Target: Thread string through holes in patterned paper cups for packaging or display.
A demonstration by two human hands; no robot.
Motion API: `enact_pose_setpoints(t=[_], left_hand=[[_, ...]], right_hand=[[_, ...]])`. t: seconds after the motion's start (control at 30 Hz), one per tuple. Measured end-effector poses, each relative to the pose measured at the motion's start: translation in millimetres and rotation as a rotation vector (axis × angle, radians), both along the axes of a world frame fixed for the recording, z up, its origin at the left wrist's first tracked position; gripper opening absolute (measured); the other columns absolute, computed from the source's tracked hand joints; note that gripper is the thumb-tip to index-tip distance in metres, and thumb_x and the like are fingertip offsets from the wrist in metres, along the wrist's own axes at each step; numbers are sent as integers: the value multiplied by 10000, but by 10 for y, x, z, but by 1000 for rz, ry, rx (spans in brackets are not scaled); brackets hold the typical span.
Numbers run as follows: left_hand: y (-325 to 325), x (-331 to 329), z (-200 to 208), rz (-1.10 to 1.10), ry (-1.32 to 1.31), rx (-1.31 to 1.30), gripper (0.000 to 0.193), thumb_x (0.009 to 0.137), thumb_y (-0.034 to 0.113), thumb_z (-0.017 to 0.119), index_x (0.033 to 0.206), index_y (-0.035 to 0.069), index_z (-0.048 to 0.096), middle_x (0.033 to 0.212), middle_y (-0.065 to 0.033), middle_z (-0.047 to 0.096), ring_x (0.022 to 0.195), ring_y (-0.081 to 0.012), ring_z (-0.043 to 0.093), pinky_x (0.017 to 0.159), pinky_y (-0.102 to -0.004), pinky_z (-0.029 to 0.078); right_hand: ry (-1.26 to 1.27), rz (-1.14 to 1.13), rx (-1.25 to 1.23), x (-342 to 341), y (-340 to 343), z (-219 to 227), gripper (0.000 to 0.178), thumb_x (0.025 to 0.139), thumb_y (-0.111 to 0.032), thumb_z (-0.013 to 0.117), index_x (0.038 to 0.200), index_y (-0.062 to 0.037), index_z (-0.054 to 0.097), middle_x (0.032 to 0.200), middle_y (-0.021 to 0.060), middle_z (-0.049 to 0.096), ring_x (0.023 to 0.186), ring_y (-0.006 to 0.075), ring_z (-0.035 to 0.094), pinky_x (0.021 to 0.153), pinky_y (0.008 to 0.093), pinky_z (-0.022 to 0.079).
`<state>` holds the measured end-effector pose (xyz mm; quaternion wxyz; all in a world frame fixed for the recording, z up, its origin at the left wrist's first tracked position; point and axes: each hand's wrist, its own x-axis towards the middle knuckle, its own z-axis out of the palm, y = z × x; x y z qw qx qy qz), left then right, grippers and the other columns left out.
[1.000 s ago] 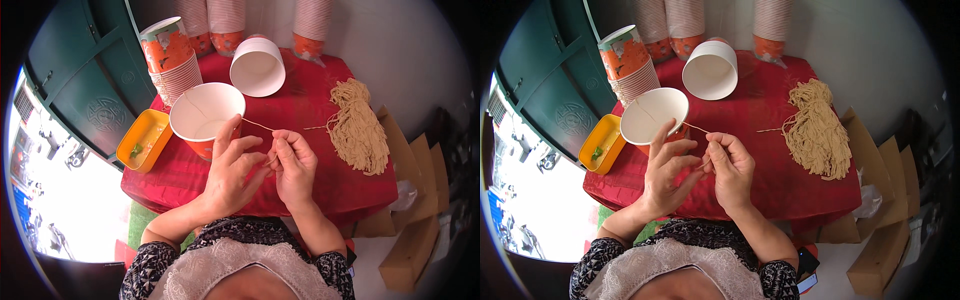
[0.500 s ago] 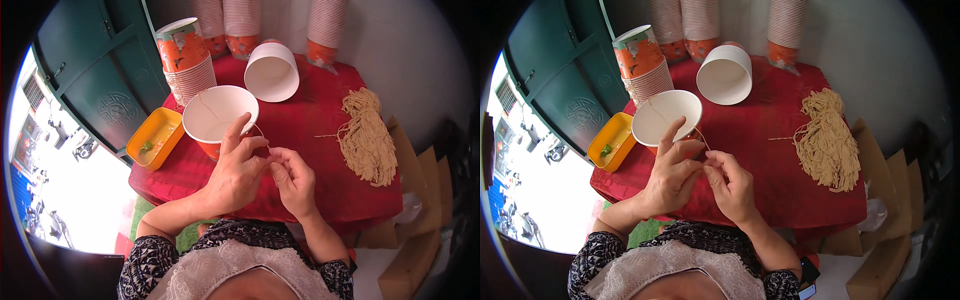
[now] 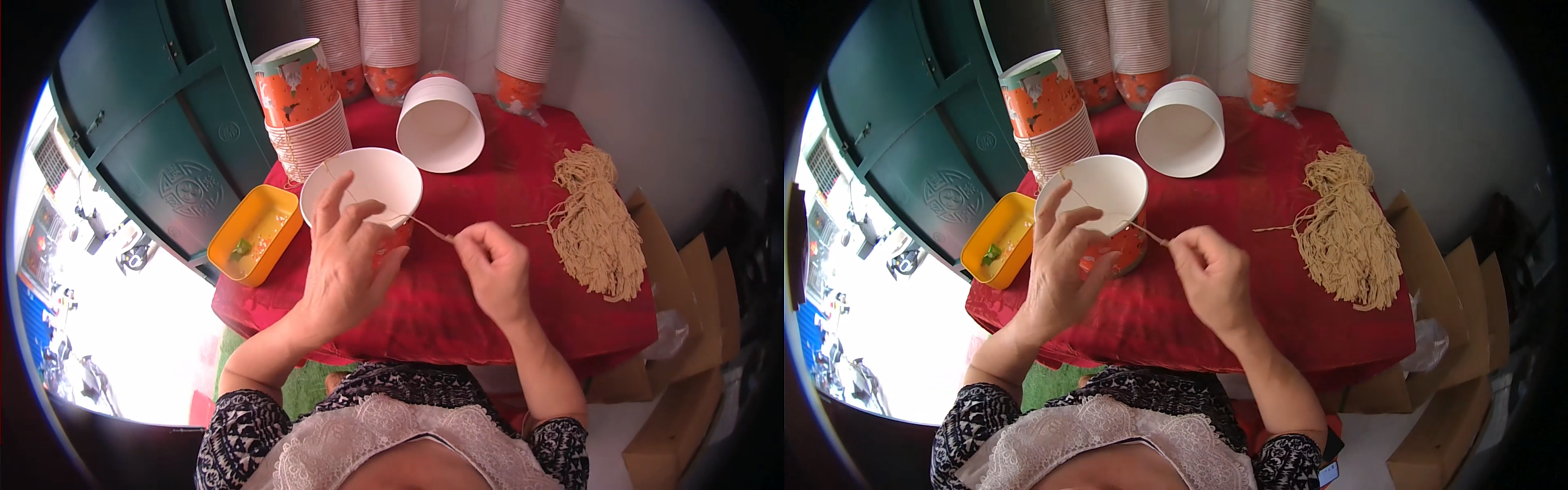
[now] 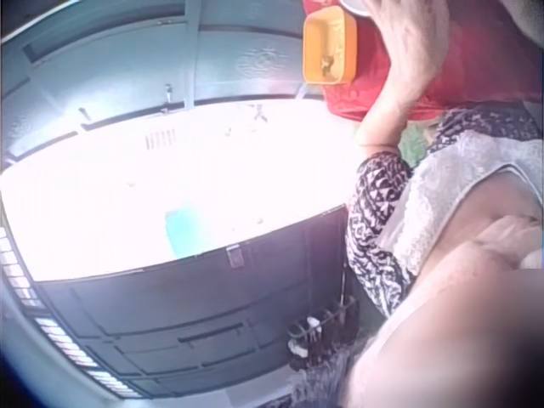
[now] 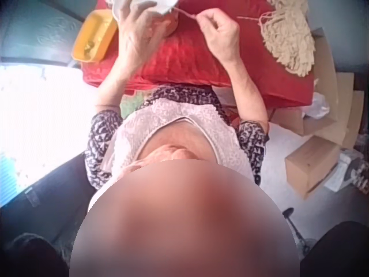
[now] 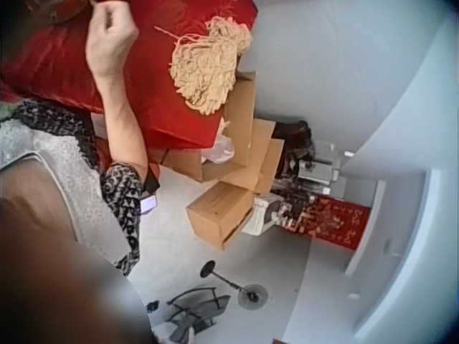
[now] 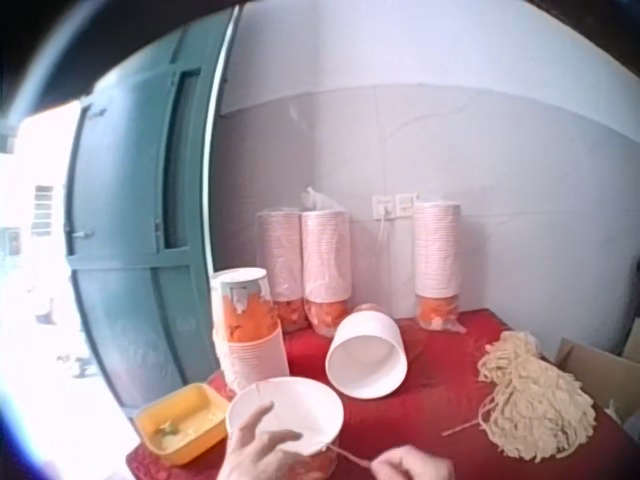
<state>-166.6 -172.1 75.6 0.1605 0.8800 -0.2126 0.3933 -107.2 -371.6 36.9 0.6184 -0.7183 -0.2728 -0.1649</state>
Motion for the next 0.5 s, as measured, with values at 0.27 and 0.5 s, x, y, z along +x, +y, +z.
enact_pose_setpoints(t=[0.27,0.5], left_hand=[[287,40,-117,127,158,97,159,742,52,697,873,47,606,1079,-93,594,1312,-412,384,1106,-629,173],[247,-124,65,-7,289,19,96,784,76,690,854,45,633,989,-82,633,1270,-372,444,1116,-595,175]], right_hand=[[-42,-278,175,434,-186,88,94,925,-46,612,847,4,598,746,-11,547,620,46,455,534,219,384],[-427,-221,52,22,210,-87,133,793,97,661,825,-6,583,812,62,508,550,101,435,473,265,377]])
